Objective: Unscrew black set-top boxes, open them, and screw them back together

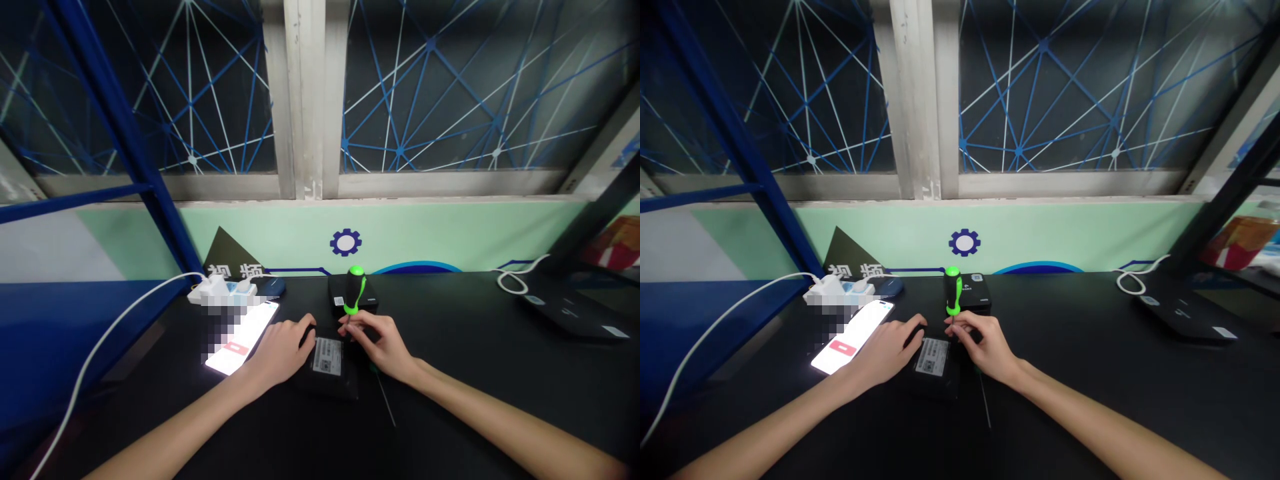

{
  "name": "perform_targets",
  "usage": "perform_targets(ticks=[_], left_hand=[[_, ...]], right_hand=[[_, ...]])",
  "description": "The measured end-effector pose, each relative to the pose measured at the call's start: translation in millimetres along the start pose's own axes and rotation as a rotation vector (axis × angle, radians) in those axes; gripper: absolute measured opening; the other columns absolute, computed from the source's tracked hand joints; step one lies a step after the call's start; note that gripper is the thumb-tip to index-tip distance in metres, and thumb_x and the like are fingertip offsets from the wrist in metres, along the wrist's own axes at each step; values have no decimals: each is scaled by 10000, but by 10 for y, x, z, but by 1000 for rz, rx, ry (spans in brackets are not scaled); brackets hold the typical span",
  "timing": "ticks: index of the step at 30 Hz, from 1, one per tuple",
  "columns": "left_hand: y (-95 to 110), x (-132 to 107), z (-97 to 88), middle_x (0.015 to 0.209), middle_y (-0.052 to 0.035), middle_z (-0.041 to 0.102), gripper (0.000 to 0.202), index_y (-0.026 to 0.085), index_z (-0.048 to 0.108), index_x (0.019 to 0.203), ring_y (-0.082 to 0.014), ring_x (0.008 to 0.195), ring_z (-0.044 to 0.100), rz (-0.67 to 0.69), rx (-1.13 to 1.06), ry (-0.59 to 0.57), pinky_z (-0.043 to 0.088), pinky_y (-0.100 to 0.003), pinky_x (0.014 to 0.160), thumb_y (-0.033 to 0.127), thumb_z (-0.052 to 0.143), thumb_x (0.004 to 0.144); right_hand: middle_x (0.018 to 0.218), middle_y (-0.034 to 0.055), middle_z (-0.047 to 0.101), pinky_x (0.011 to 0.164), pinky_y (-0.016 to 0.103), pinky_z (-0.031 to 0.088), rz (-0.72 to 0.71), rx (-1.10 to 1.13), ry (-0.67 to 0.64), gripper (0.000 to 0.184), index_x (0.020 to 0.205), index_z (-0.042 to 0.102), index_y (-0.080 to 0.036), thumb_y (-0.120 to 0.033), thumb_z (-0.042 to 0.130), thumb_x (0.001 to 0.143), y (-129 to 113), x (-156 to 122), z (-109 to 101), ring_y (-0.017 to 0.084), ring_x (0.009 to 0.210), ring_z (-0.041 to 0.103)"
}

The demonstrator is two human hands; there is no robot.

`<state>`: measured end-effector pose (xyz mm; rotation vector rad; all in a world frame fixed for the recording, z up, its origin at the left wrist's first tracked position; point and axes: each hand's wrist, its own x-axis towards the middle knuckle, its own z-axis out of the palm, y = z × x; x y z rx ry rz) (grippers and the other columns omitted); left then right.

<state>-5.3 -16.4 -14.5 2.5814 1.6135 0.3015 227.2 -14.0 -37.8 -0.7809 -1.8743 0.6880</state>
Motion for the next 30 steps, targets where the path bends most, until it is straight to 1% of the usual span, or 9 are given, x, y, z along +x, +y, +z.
perform_targets(ticks=[5,10,12,15,18,23,27,30], left_hand=[[3,-2,-4,799,-49,687,310,236,568,1140,-241,726,674,-11,-3,-8,384,-284,587,374,312,1032],[16,-17,-14,797,-52,682,322,234,567,1142,-236,727,674,-15,4,-14,384,-281,577,383,302,1035],[16,-20,-14,795,-51,680,325,234,567,1139,-236,727,672,-5,8,-9,380,-280,576,381,295,1038],[9,-19,-9,792,-49,680,317,237,566,1137,-234,721,670,-2,21,-1,375,-280,580,376,300,1037],[2,-17,-5,788,-48,681,313,237,564,1135,-234,712,669,-4,18,0,372,-278,576,382,304,1037],[6,-15,-5,779,-50,681,370,236,569,1128,-240,711,671,2,-2,-8,389,-279,586,453,283,1039],[1,-9,-3,768,-65,686,423,211,572,1129,-254,694,669,8,74,4,391,-293,583,504,284,1028],[-9,0,-23,739,-74,683,439,180,580,1083,-264,649,657,2,164,16,379,-309,555,517,309,1012]], right_hand=[[847,47,726,651,263,554,22,-20,50,111,920,671,-190,-300,653,920,13,19,25,157,687,680],[889,71,746,719,292,578,20,23,-13,183,1063,660,-182,-311,566,975,-11,13,-2,184,784,716],[897,75,751,723,297,577,14,17,-20,195,1078,662,-184,-311,545,986,-13,7,-7,189,796,720],[871,66,747,700,293,571,18,-7,8,188,1060,667,-192,-322,559,979,-3,6,4,185,764,713],[858,57,731,684,292,566,22,-23,47,161,1003,668,-195,-334,602,953,10,13,22,176,714,691],[892,57,722,682,287,563,16,-7,59,122,941,648,-202,-321,621,941,3,17,25,169,705,680],[879,65,712,673,285,560,6,-3,86,148,948,615,-201,-343,577,966,-19,-2,10,167,694,671],[838,54,685,641,268,544,7,9,88,138,980,585,-201,-334,546,984,-21,-15,5,152,661,642]])
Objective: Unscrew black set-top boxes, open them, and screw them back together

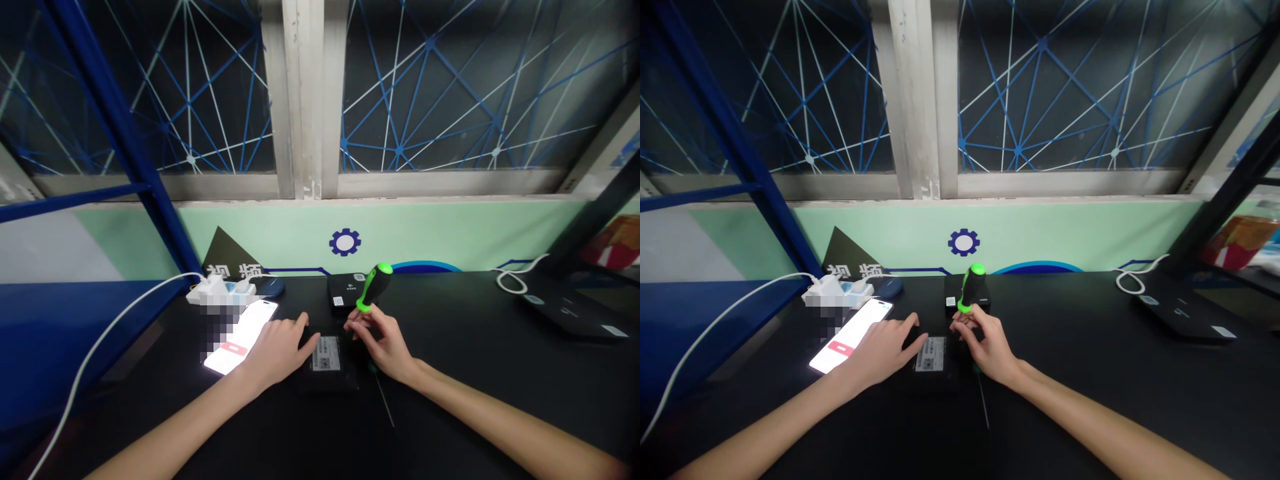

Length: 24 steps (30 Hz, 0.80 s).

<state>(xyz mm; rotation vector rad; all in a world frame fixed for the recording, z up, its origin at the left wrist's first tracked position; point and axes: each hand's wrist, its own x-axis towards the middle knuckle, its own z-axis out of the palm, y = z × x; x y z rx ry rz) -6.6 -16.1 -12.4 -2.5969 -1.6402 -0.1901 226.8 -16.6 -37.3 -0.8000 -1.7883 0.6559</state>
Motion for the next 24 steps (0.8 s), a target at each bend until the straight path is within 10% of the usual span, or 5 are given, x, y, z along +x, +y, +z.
perform_targets(ticks=[17,24], left_hand=[[-4,-23,-68,613,-103,616,489,162,646,635,-261,615,640,-43,79,14,400,-339,569,414,364,945],[-18,-26,-71,611,-30,592,489,148,496,1341,-254,586,623,-17,50,29,430,-329,579,404,393,937]], right_hand=[[823,43,673,688,302,543,29,92,-97,126,974,558,-212,-331,525,997,-3,8,3,166,705,647],[812,41,661,675,297,529,13,23,-54,130,961,562,-214,-332,522,996,10,9,4,165,685,623]])
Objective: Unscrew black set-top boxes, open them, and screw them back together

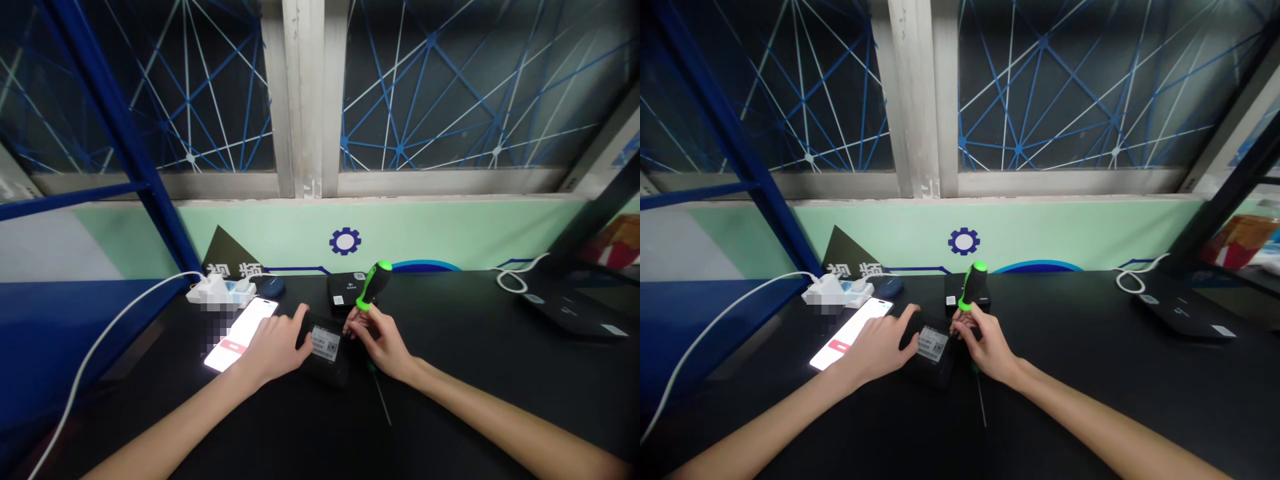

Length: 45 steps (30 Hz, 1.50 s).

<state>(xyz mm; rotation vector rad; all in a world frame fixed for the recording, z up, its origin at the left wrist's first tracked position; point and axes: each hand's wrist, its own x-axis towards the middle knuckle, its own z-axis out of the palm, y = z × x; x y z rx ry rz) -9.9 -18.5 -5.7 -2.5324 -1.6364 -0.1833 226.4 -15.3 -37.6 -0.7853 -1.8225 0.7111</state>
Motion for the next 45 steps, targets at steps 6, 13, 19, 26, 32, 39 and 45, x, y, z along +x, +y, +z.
perform_targets(ticks=[6,13,19,26,32,39,45], left_hand=[[-43,1,65,703,-63,649,532,203,413,1471,-252,659,648,68,-31,-43,454,-320,619,427,300,1003],[-12,3,48,711,-76,652,497,146,535,1289,-265,652,650,26,-32,-43,442,-326,609,487,340,986],[-18,0,85,727,-62,662,500,169,467,1358,-264,670,664,25,-55,-41,433,-320,604,488,332,998],[-32,1,144,773,-82,687,496,177,509,1321,-276,699,675,35,-56,-36,429,-325,593,496,290,1010],[-26,14,133,782,-79,691,484,176,505,1315,-277,698,676,30,-58,-42,420,-317,589,488,296,1010],[-34,6,142,779,-78,689,489,181,505,1324,-279,694,673,31,-56,-38,410,-312,585,497,307,1008],[-34,10,133,773,-78,686,495,179,507,1315,-262,675,665,27,-55,-42,404,-302,576,507,299,1007]], right_hand=[[807,39,655,679,294,525,-8,2,-19,133,956,573,-210,-321,513,999,-15,-2,-9,165,688,622],[809,30,632,658,274,498,-44,-83,-69,113,958,582,-207,-291,516,994,-36,12,-12,150,664,581],[875,47,650,678,276,497,-64,-115,-85,106,983,598,-205,-256,506,996,-25,19,-2,156,704,590],[854,40,681,709,271,515,-35,-61,-81,110,1059,600,-197,-248,534,988,-49,7,-19,151,713,627],[922,52,728,760,276,530,-58,-39,-118,148,1100,611,-207,-235,500,1007,-24,-10,-30,162,792,689],[843,36,709,689,264,532,-51,-56,-49,76,975,643,-198,-252,591,960,-19,4,-7,153,706,669],[905,63,736,715,276,561,-40,-23,-65,112,1008,652,-190,-245,560,975,-30,2,-18,164,750,696]])
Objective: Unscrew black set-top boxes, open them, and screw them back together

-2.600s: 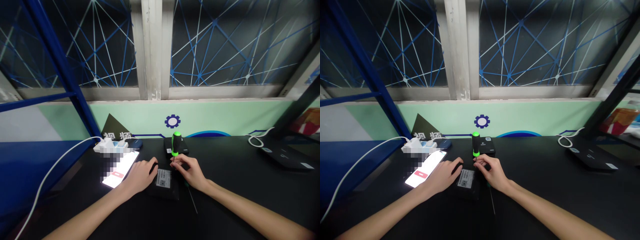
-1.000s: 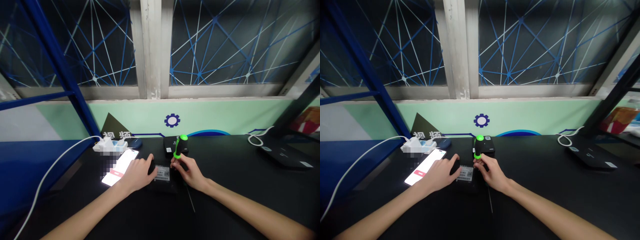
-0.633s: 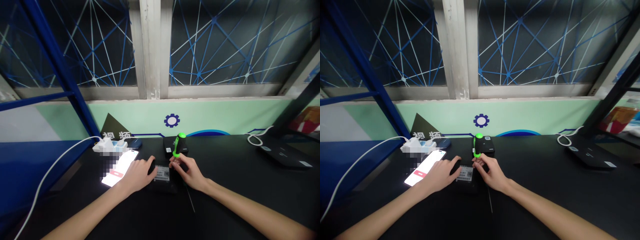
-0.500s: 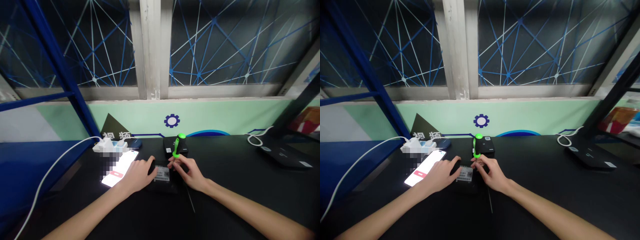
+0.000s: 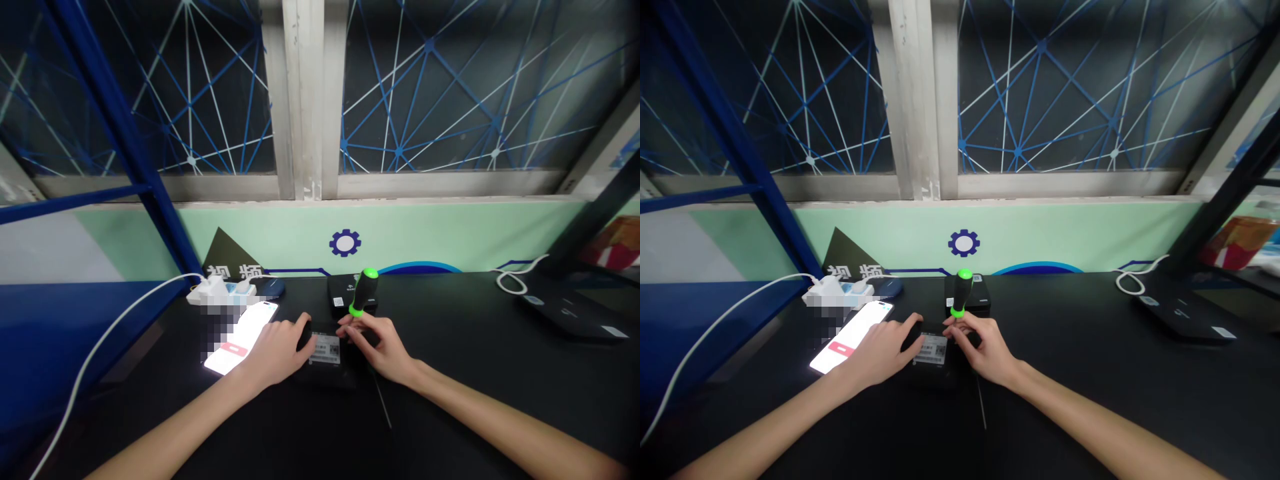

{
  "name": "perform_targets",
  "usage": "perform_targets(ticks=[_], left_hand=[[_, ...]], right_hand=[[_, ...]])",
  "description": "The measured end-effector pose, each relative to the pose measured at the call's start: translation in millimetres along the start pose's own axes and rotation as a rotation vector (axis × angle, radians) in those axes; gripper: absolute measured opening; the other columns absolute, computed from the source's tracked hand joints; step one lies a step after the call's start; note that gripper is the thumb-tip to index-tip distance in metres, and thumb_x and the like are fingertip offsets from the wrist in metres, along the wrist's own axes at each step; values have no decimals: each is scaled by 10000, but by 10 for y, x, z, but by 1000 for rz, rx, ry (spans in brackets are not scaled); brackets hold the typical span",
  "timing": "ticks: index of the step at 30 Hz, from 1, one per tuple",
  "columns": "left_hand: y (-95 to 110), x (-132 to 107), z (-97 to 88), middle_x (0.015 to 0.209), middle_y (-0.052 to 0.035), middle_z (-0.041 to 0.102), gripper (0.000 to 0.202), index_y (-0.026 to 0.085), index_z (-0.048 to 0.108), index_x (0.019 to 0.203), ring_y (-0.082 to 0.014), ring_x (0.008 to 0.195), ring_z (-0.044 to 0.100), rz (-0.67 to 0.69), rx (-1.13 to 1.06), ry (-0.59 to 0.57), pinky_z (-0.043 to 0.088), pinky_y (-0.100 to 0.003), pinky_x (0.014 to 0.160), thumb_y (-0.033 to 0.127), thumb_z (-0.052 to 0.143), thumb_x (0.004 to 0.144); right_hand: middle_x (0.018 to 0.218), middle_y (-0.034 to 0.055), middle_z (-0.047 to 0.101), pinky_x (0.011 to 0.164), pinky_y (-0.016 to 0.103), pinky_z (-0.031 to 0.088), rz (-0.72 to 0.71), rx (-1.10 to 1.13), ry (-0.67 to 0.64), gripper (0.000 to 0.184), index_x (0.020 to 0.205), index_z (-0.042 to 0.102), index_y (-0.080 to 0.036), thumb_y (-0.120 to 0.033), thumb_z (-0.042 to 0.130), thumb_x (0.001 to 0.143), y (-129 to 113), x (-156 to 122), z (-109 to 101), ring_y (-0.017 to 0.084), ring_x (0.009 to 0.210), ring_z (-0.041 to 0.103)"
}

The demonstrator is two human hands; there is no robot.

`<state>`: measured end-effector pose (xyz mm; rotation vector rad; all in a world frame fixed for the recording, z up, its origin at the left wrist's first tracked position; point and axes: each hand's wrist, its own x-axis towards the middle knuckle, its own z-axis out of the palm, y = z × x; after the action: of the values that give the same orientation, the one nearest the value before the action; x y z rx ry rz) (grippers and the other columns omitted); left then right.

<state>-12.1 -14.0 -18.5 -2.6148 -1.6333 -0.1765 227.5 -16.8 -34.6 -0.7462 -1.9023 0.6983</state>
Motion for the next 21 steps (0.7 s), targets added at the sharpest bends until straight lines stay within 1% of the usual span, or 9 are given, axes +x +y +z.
perform_targets(ticks=[3,6,9,12,15,17,19,21], left_hand=[[2,4,-1,765,-75,683,494,179,512,1307,-262,665,662,1,7,-1,404,-304,568,507,297,1006],[6,4,0,755,-73,681,492,175,513,1306,-261,663,661,-4,13,0,408,-306,571,502,300,1007],[7,2,4,758,-72,681,488,175,512,1308,-262,671,665,0,11,8,412,-308,578,499,303,1008],[7,0,7,765,-69,685,482,178,509,1307,-262,674,668,4,-11,12,406,-305,568,497,302,1011],[8,-1,4,760,-65,686,473,181,506,1306,-260,672,671,3,-20,10,401,-299,567,493,309,1010],[9,-2,-1,751,-68,683,471,179,512,1299,-261,669,670,0,-9,7,401,-299,572,493,317,1008],[10,-3,-5,748,-72,681,472,174,516,1298,-264,675,672,-2,-1,3,404,-300,578,490,322,1006],[11,-3,-6,753,-74,683,475,171,515,1304,-265,682,674,-3,-4,1,406,-301,580,486,322,1007]], right_hand=[[925,72,742,686,266,571,8,26,-19,144,1007,655,-190,-245,522,992,20,-6,-3,163,751,703],[866,53,736,654,254,563,18,8,9,115,979,654,-192,-253,557,977,43,-5,9,155,705,694],[855,46,729,634,249,553,28,-8,24,98,926,656,-192,-266,599,956,44,1,22,149,677,682],[837,42,722,645,256,552,33,-8,23,86,966,655,-192,-261,605,952,25,2,20,150,674,675],[905,58,735,713,275,567,18,9,-5,124,1053,650,-194,-241,570,970,21,-8,9,161,746,693],[965,71,737,716,277,578,18,40,-28,148,1075,647,-197,-240,536,987,36,-16,8,167,787,703],[971,72,734,689,270,583,27,61,-27,146,1054,648,-199,-249,525,992,56,-18,13,169,789,706],[945,63,732,684,268,579,34,53,-8,119,1011,651,-201,-259,550,981,68,-12,22,165,764,703]])
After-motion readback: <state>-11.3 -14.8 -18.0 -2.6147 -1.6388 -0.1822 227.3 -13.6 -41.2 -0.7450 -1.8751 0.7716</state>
